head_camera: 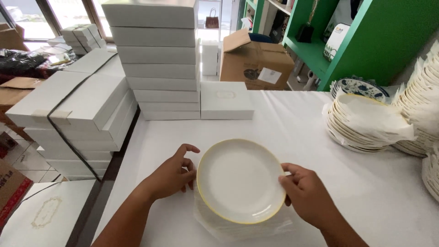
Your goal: The person is wrapping ceramic plates in protective paper and placing them into individual white boxes, then stacking the boxes.
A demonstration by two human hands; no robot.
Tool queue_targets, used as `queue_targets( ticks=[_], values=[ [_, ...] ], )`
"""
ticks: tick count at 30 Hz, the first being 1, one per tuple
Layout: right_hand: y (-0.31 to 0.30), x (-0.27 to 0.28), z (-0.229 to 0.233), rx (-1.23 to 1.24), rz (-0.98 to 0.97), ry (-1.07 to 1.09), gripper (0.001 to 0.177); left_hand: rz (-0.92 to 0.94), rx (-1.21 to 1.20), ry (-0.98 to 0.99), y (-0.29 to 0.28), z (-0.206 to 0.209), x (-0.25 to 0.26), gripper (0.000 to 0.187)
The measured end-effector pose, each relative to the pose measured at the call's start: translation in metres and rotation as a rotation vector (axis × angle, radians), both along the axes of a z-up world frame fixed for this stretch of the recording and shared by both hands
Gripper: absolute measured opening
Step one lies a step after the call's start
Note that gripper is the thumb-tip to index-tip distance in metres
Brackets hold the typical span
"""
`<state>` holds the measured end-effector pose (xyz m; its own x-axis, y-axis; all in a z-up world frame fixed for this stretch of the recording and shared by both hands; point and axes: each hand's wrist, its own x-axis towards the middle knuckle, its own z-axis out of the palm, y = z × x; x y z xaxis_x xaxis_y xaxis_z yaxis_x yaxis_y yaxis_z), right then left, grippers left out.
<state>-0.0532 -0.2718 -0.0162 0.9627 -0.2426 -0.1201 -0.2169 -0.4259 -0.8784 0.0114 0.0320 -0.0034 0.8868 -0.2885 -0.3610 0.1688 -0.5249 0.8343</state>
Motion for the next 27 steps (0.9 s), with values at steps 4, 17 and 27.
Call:
queue_targets(
  ticks=[4,17,27],
  values=[
    [0.010,0.004,-0.001,-0.046,0.038,0.127,0.037,0.001,0.018,0.025,0.000,0.005,-0.002,0.048],
    [0.028,0.005,0.020,-0.294,0.160,0.361,0.049,0.022,-0.012,0.068,0.000,0.009,-0.002,0.053],
    [0.016,0.028,0.009,-0.695,0.133,0.387,0.056,0.073,0.142,0.091,-0.001,0.004,0.002,0.040]
  ],
)
